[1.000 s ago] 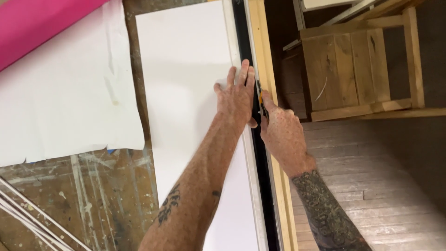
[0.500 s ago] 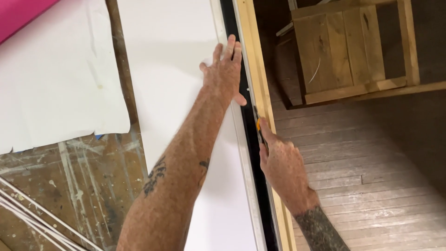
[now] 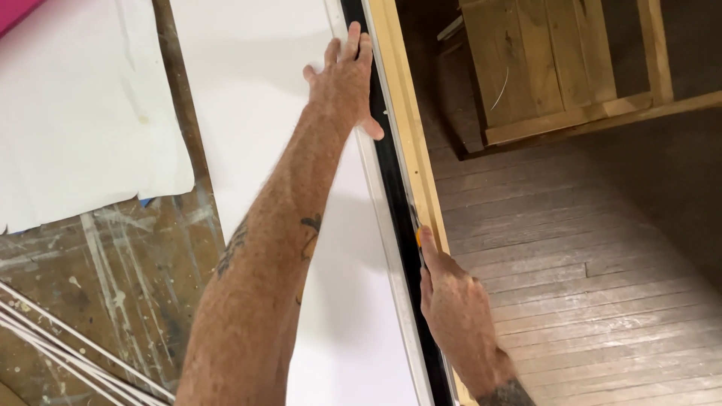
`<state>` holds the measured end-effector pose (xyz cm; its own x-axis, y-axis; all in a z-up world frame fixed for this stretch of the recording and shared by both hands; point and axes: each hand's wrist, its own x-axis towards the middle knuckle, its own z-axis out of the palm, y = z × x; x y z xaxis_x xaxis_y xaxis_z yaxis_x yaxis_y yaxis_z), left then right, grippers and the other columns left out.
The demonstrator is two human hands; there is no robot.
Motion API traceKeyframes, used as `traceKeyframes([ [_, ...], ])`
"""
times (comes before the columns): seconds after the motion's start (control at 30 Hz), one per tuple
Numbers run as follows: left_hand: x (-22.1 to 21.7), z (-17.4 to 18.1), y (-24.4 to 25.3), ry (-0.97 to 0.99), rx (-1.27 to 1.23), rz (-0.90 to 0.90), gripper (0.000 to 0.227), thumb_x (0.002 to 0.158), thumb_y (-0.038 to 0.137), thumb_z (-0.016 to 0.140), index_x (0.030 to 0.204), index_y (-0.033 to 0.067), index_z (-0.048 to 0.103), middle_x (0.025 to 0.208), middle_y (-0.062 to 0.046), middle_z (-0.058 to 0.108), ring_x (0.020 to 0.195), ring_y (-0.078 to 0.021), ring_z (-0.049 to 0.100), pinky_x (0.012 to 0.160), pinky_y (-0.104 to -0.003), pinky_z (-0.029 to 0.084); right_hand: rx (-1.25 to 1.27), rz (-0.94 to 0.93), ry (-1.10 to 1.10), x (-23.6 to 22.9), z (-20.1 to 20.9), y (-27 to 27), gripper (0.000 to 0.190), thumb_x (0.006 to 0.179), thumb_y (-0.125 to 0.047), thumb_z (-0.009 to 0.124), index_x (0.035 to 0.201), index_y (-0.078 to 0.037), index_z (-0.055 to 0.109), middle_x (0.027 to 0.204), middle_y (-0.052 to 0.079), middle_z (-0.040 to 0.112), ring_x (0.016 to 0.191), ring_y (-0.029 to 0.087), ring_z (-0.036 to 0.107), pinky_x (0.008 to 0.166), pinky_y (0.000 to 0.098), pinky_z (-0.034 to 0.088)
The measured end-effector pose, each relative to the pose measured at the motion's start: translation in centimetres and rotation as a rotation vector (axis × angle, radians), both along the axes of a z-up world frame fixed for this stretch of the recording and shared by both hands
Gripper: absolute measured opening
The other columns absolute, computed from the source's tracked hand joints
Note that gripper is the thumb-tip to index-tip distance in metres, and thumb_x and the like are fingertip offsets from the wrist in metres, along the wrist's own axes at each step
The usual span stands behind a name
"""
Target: Using a utility knife to cut a white board along a clamped straight edge guide.
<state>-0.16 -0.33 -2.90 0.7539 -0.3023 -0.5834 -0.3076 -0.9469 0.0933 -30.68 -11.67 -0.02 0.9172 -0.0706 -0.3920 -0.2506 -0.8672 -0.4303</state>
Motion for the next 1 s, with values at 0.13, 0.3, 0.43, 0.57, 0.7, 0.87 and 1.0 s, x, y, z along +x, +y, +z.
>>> traceKeyframes([
  [0.13,-5.0,-0.3,-0.2,-0.165,-0.187,-0.042,0.115,0.063,0.031,0.102,0.153,-0.0010,0.037,0.166,-0.009,0.016,0.150,-0.0381,0.022,0.108,-0.076,0.037,0.077,-0.005,-0.027,0.1,0.9,-0.3,0.066,0.100,-0.003,0.057,0.160,-0.006,0.031,0.094,0.011,0.076,0.060,0.017,0.074,0.057,0.0298,0.069],
  [0.3,-17.6,-1.8,1.2,-0.184,-0.222,-0.084,0.105,0.078,0.052,0.088,0.157,0.0079,0.035,0.166,-0.012,0.020,0.149,-0.0337,0.033,0.106,-0.060,0.050,-0.140,0.015,0.088,0.3,1.1,0.5,0.064,0.097,-0.015,0.056,0.158,-0.024,0.039,0.116,0.019,0.073,0.096,0.041,0.075,0.081,0.0531,0.064],
  [0.43,-23.7,0.4,0.9,-0.062,-0.127,-0.139,0.142,0.063,0.061,0.095,0.164,0.0064,0.011,0.172,-0.015,-0.007,0.156,-0.0342,0.011,0.117,-0.067,0.032,-0.131,0.029,0.057,0.2,0.4,0.1,0.066,0.095,-0.014,0.057,0.158,-0.024,0.040,0.108,0.019,0.075,0.093,0.043,0.075,0.076,0.0535,0.065],
  [0.57,-23.7,1.1,-0.7,0.012,-0.010,-0.087,0.143,0.064,0.048,0.099,0.165,0.0056,0.007,0.172,-0.017,-0.011,0.158,-0.0340,0.007,0.115,-0.072,0.026,-0.146,0.045,0.014,-0.2,-0.7,-0.1,0.065,0.094,-0.014,0.059,0.156,-0.021,0.044,0.101,0.020,0.075,0.090,0.043,0.075,0.073,0.0542,0.064],
  [0.7,-23.8,-0.3,-1.2,0.020,-0.006,-0.044,0.149,0.059,0.049,0.101,0.165,0.0053,0.006,0.171,-0.017,-0.016,0.159,-0.0343,0.003,0.111,-0.072,0.034,-0.097,0.029,0.045,0.2,0.1,-0.2,0.065,0.094,-0.011,0.058,0.157,-0.020,0.044,0.104,0.023,0.074,0.093,0.044,0.074,0.076,0.0537,0.064],
  [0.87,-24.1,0.6,-1.5,0.030,0.026,-0.060,0.153,0.060,0.052,0.101,0.164,0.0032,0.000,0.170,-0.018,-0.018,0.159,-0.0353,-0.002,0.111,-0.072,0.033,-0.065,0.008,0.050,0.3,0.9,-0.2,0.066,0.094,-0.012,0.060,0.158,-0.017,0.043,0.105,0.024,0.074,0.093,0.047,0.073,0.075,0.0565,0.064],
  [1.0,-24.0,0.3,-1.4,0.013,0.027,-0.052,0.153,0.060,0.053,0.100,0.165,0.0034,0.000,0.169,-0.018,-0.019,0.158,-0.0361,-0.002,0.111,-0.071,0.033,-0.082,0.026,0.024,0.3,0.5,-0.2,0.065,0.095,-0.012,0.061,0.158,-0.017,0.044,0.104,0.023,0.074,0.094,0.045,0.074,0.075,0.0543,0.064],
])
